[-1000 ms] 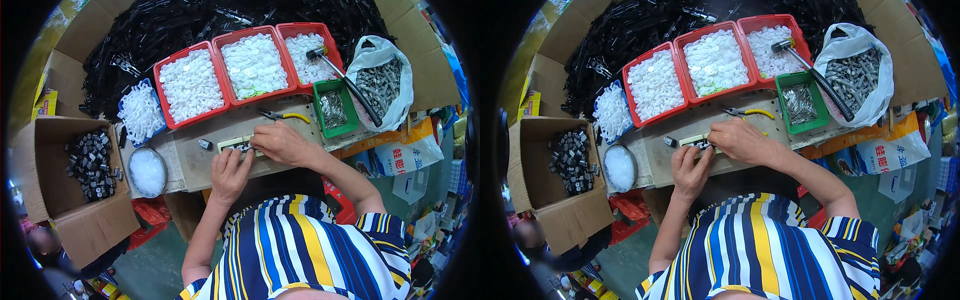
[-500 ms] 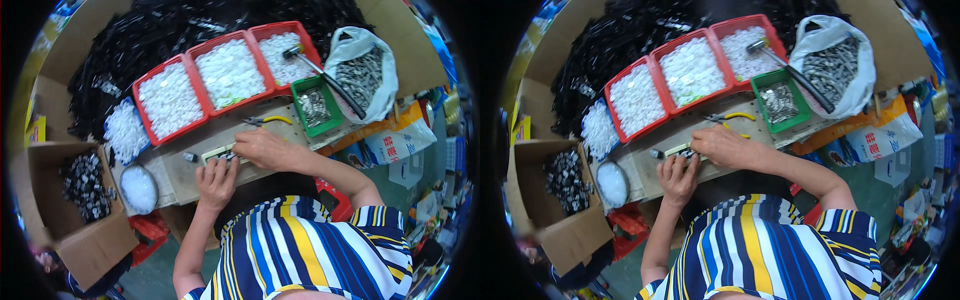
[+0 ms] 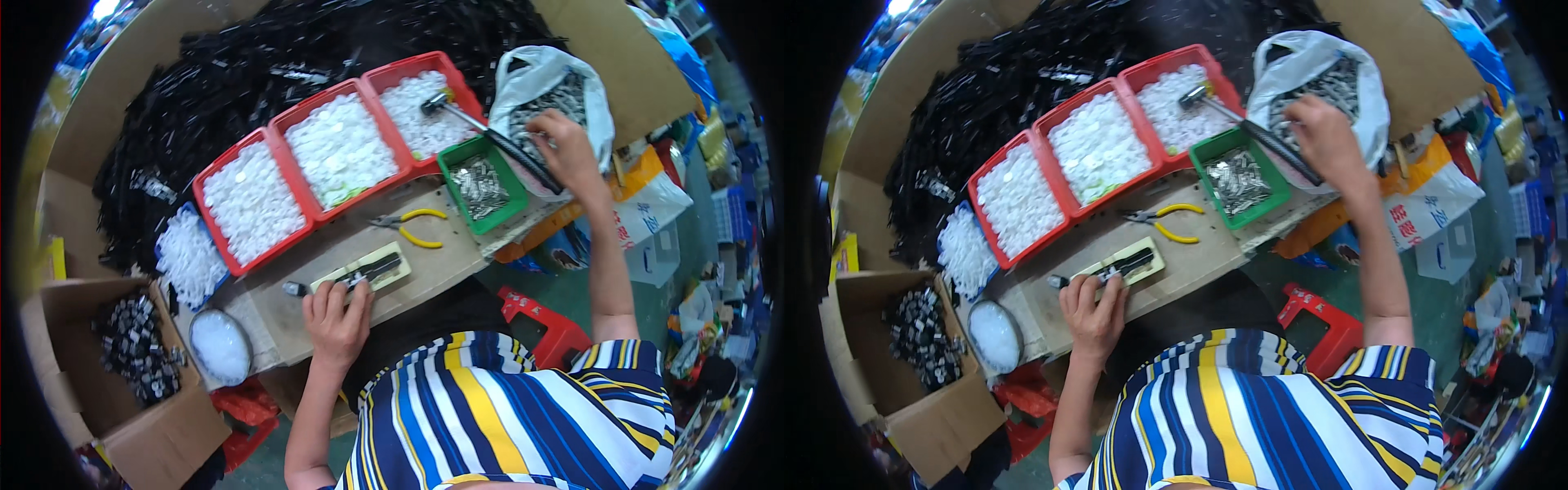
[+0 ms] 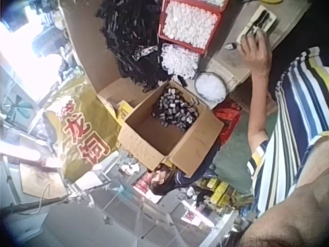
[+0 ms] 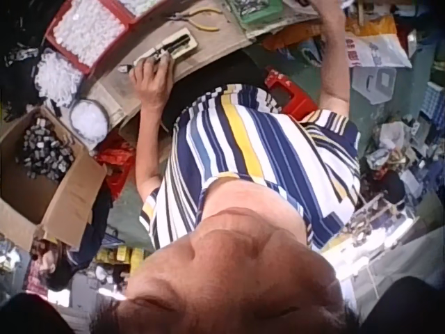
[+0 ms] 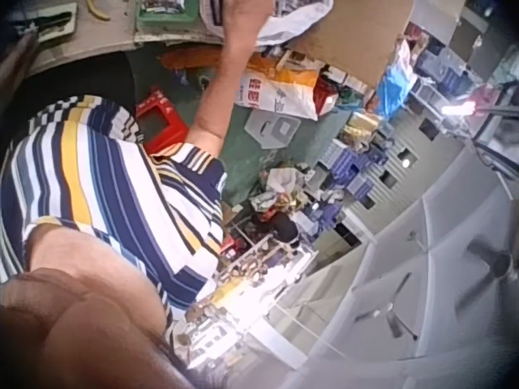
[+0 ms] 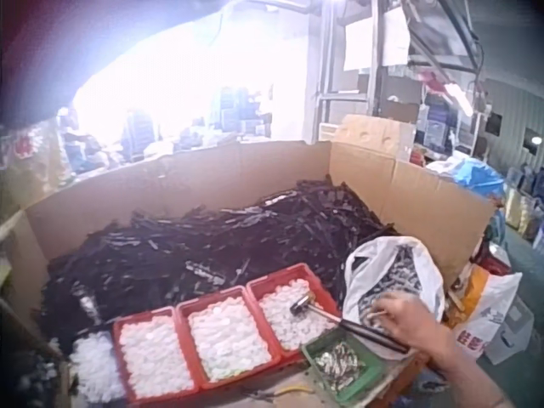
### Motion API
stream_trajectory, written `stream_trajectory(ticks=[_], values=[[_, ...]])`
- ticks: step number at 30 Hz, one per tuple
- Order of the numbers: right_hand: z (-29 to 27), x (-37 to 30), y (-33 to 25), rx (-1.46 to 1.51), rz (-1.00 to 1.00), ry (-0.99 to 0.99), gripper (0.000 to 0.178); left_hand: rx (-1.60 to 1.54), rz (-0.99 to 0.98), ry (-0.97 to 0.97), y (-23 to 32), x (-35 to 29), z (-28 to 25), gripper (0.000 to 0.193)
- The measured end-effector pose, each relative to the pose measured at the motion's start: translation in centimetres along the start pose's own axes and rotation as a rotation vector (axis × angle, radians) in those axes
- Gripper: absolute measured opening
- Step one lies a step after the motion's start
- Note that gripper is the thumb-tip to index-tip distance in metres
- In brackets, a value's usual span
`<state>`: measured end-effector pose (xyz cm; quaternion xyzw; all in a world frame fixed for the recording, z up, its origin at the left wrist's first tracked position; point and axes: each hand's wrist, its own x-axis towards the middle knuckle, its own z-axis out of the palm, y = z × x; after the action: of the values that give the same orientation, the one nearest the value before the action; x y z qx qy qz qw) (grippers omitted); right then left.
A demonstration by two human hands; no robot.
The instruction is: The person assembles small padlocks at a workbench. They place a white plastic cap into a metal lock body, insert a metal pin, and use a hammer to secure the components. The person then uses pliers to adjust the assembly and places the finished lock into a cardboard box. This process is repeated for multiple units.
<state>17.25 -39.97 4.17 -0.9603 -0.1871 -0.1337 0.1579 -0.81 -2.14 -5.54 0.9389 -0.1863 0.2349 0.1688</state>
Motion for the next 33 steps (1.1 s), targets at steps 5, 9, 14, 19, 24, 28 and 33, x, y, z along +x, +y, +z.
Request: stream_trajectory(ticks=[5, 9, 14, 19, 24, 28, 33], values=[[1.5, 0.2, 5.8, -0.197, -0.046, -0.187, 0.021, -0.085, -0.071, 0.023, 0.0, 0.3, -1.6, 0.029], [1.6, 0.5, 4.6, -0.259, -0.070, -0.196, 0.023, -0.045, -0.162, 0.085, -2.4, 0.5, -3.4, 0.027], [1.6, 0.7, 5.6, -0.194, -0.097, -0.159, 0.027, 0.182, -0.337, 0.190, -8.4, 1.3, -6.4, 0.020], [1.7, 0.7, 6.6, -0.218, -0.023, -0.131, 0.032, 0.418, -0.398, 0.186, -12.8, 2.6, -7.1, 0.021], [1.4, -0.1, 6.1, -0.170, -0.088, -0.112, 0.033, 0.392, -0.399, 0.210, -14.2, 3.4, -7.4, 0.017], [1.4, 0.1, 5.1, -0.196, -0.017, -0.189, 0.031, 0.369, -0.419, 0.255, -15.9, 3.1, -8.7, 0.017], [1.6, 0.3, 6.2, -0.164, 0.007, -0.187, 0.023, 0.352, -0.492, 0.172, -16.9, 3.2, -9.8, 0.017]])
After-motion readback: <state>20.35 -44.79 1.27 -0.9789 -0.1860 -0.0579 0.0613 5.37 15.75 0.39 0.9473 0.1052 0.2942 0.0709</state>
